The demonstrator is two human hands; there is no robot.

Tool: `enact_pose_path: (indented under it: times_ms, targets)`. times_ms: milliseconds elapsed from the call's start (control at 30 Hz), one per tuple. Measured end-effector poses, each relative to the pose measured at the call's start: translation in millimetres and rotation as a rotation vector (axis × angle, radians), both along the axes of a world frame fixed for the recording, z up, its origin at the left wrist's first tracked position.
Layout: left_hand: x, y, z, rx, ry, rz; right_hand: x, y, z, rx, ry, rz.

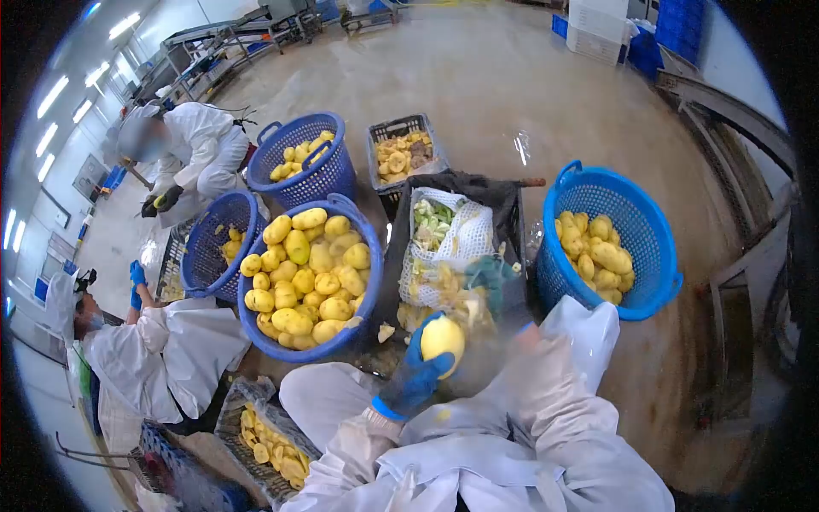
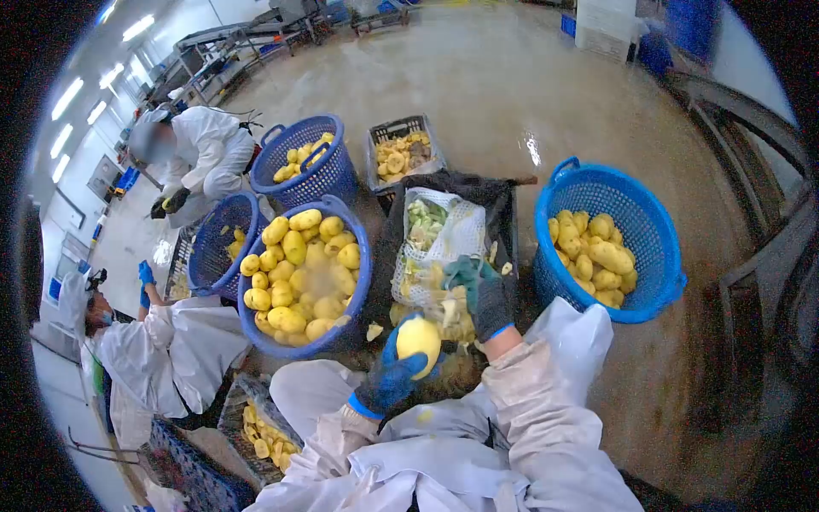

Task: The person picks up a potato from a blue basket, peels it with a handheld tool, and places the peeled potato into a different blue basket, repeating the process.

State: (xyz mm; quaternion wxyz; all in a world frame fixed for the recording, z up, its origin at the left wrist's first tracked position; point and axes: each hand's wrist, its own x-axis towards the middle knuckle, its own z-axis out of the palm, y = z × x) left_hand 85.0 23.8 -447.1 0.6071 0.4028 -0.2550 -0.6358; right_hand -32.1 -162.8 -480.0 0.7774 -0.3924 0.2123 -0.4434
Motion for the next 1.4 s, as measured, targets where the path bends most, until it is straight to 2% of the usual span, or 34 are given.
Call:
enact_pose_path:
  times_ms: [67, 100, 133, 233, 267, 333, 367, 400, 500, 533, 633, 667, 767, 833, 900, 933, 967, 1000, 1033, 1100, 1167, 1200, 1267, 1300, 1333, 1367, 1400]
  targets:
    - [2.1, 2.6, 5.2, -0.032, -0.15, -0.01, -5.1, 9.6, 0.4, -0.116, 0.025, -0.019]
    - [1.0, 6.9, 7.4, -0.039, -0.217, -0.018, -7.3, 21.9, 18.8, -0.163, 0.045, -0.029]
    - [3.9, 4.7, 1.0, -0.082, -0.328, -0.056, -8.1, 17.7, 11.7, -0.158, 0.068, -0.062]
    - [1.3, 5.8, 0.9, -0.108, -0.367, -0.061, -6.2, 6.5, -14.8, -0.137, 0.125, -0.167]
    - [4.6, 4.3, 2.3, -0.11, -0.414, -0.046, -11.8, 2.0, -17.2, 0.107, -0.048, -0.239]
    - [6.0, 8.3, 1.2, -0.098, -0.491, -0.015, -15.4, 11.2, 9.5, -0.038, 0.078, -0.11]
    - [3.0, 10.7, -0.5, -0.068, -0.357, -0.016, -18.8, 24.5, 19.3, -0.095, 0.15, -0.046]
    - [2.1, 8.3, 0.0, -0.044, -0.229, -0.017, -9.2, 40.3, 27.0, -0.324, 0.18, -0.041]
    - [2.4, 11.8, 0.2, 0.012, 0.096, -0.043, -13.4, 10.2, -22.7, -0.198, 0.144, -0.229]
    - [4.7, 11.5, -0.1, 0.019, 0.193, -0.052, -18.5, 11.2, -3.7, 0.126, 0.074, -0.221]
    - [5.4, 14.8, -5.7, 0.11, 0.373, -0.055, -10.6, 51.0, 53.7, -0.126, 0.129, -0.069]
    - [5.5, 14.0, -8.8, 0.127, 0.432, -0.059, -1.5, 52.2, 25.7, -0.155, 0.054, -0.003]
    - [5.1, 12.0, -10.4, 0.186, 0.564, -0.001, -10.0, 19.2, -11.2, -0.204, 0.071, -0.229]
    - [-0.8, 9.4, 9.3, 0.183, 0.652, 0.052, -11.2, 29.1, 7.9, -0.299, 0.248, -0.273]
    - [-2.5, 9.3, -10.7, 0.152, 0.646, 0.057, -1.6, 62.2, 33.1, -0.244, 0.06, -0.149]
    - [-2.9, 5.7, -17.3, 0.149, 0.6, 0.063, 1.2, 74.1, 41.7, -0.154, 0.053, -0.047]
    - [-2.1, 5.5, -21.9, 0.146, 0.551, 0.069, -1.5, 66.5, 38.5, -0.3, 0.169, -0.169]
    - [-0.5, 2.7, -16.7, 0.161, 0.839, 0.023, -6.9, 50.3, 29.2, -0.446, 0.284, -0.289]
    - [0.0, 3.8, -11.2, 0.156, 0.818, 0.013, -11.7, 35.4, 15.9, -0.594, 0.397, -0.406]
    - [0.8, 3.1, -2.1, 0.149, 0.775, -0.009, -13.4, 34.1, -2.1, -0.406, 0.136, -0.313]
    - [0.8, 1.8, -18.7, 0.163, 0.796, -0.002, -8.8, 62.1, 28.8, -0.373, 0.166, -0.145]
    - [-0.8, 0.1, -19.1, 0.168, 0.804, -0.004, -4.2, 68.0, 36.3, -0.269, 0.012, 0.068]
    - [-7.2, 1.9, -15.6, 0.046, 0.424, 0.062, -6.7, 47.8, 12.5, -0.346, 0.202, -0.158]
    - [-6.5, -0.1, -2.2, 0.077, 0.667, 0.047, -9.4, 34.8, -5.2, -0.382, 0.296, -0.262]
    - [-5.8, -1.9, 11.3, 0.124, 0.906, 0.042, -14.6, 24.6, -5.6, -0.309, 0.002, -0.273]
    - [-4.9, -1.1, 16.2, 0.094, 0.841, 0.064, -13.8, 30.7, -10.3, -0.321, 0.07, -0.254]
    - [-6.3, -0.9, 18.6, 0.065, 0.78, 0.084, -11.9, 49.4, 17.1, -0.332, 0.143, -0.236]
